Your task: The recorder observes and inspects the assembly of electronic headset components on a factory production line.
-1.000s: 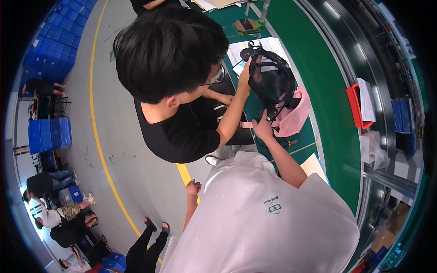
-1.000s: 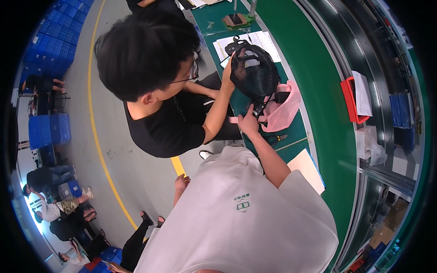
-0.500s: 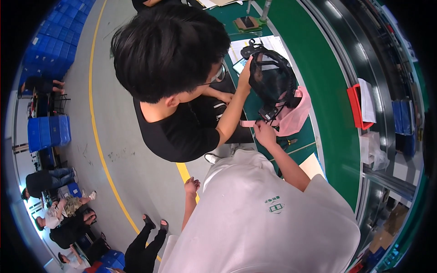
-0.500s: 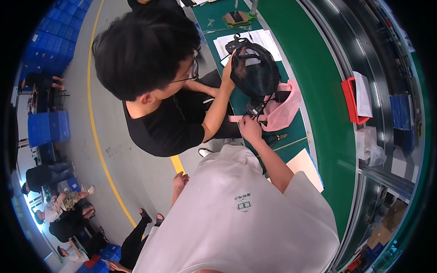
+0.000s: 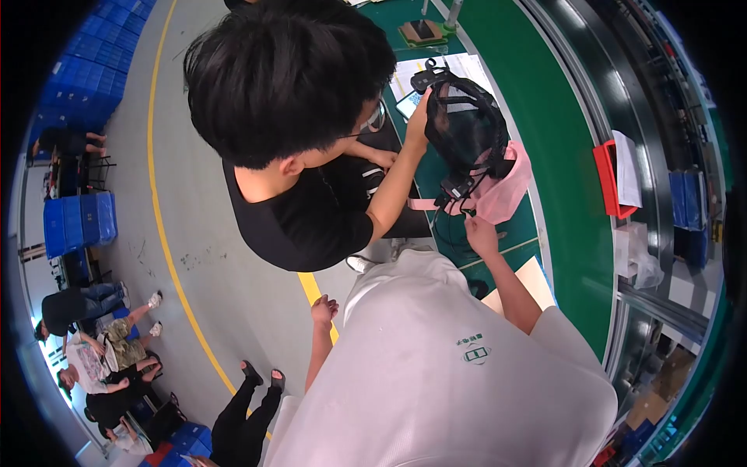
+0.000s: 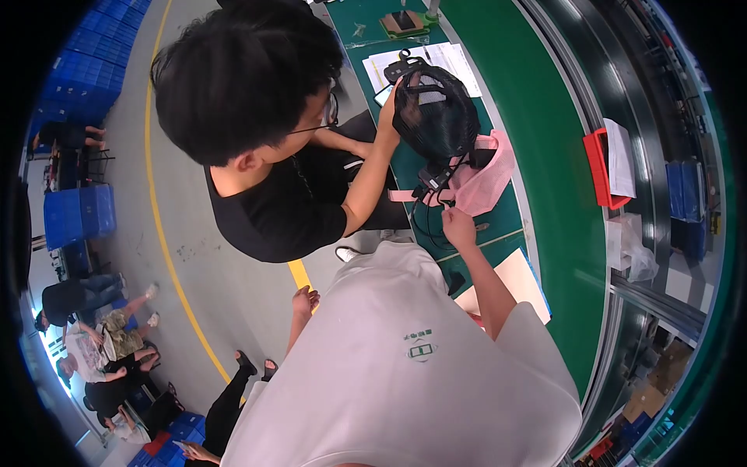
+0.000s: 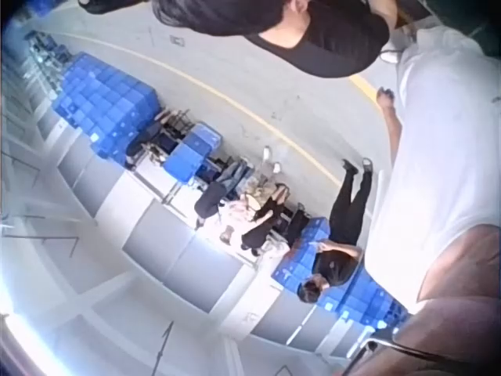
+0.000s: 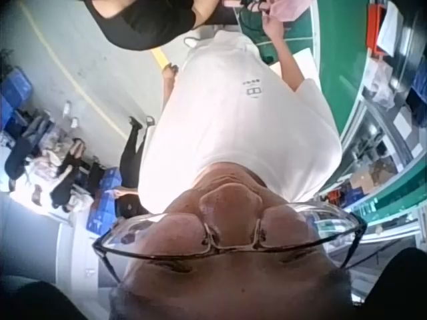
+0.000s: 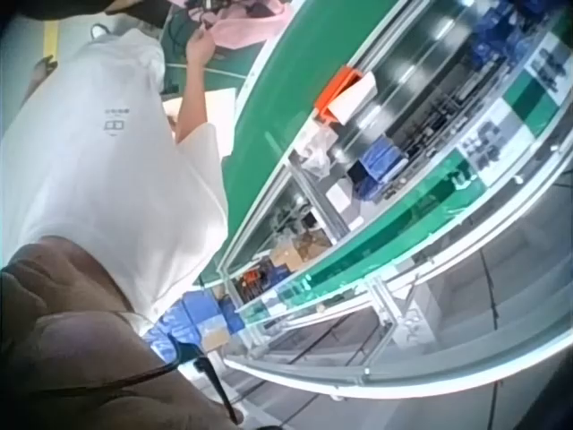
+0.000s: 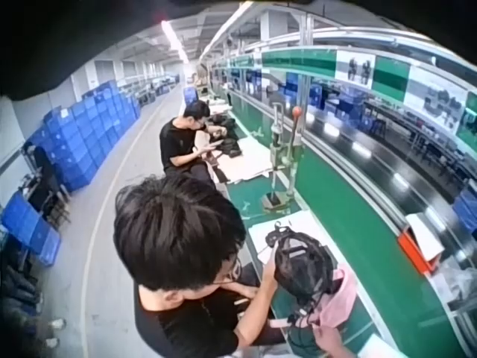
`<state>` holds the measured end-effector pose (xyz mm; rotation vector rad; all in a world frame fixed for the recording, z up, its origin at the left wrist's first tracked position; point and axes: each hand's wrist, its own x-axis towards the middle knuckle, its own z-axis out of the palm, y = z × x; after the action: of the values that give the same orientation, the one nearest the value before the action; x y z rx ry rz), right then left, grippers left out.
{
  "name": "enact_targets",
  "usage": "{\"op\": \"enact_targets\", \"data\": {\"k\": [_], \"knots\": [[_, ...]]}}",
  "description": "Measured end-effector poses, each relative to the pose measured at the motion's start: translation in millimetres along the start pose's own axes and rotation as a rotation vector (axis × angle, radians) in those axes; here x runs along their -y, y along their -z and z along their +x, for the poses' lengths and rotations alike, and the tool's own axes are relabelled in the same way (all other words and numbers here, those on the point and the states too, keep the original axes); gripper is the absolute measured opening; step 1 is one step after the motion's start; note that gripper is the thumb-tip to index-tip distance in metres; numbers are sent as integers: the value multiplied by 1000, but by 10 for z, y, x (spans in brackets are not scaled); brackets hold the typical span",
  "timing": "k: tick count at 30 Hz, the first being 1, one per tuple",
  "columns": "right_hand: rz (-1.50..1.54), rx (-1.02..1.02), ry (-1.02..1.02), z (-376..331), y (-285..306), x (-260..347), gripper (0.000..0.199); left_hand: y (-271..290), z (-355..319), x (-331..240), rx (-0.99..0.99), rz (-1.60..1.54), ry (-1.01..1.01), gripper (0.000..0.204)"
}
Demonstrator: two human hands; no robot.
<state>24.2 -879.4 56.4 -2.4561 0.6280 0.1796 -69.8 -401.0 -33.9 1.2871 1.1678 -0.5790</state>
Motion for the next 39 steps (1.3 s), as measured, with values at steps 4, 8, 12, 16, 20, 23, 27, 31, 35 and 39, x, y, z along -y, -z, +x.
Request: {"op": "enact_targets", "data": {"k": [4,8,12,16,20,23,27,31,35,39], "knots": [[73,39,78,9,-247,217,27,-20,-5,3,15,-9,4,23],[159,62,-27,76,-655,260,29,-54,-62,16,16,-4,19,23],[129,159,-248,249,-777,327,34,-10,-87,45,-3,1,21,23],[69,3,-246,318,-834,403,39,54,-76,107,-22,-21,30,23],[51,-46,-267,390,-801,406,43,58,-78,134,-14,-28,32,23],[77,-58,-250,467,-887,318,43,16,-93,135,-21,-22,29,23],[167,-45,-265,520,-1028,196,39,-31,-108,80,-16,-19,12,23],[154,-135,-200,534,-1106,112,34,-43,-93,31,-7,-6,8,22],[524,-60,-321,495,-984,299,27,-12,-87,54,-28,-1,22,22],[1024,-42,-421,494,-892,433,18,-31,-92,49,-24,4,31,23]]}}
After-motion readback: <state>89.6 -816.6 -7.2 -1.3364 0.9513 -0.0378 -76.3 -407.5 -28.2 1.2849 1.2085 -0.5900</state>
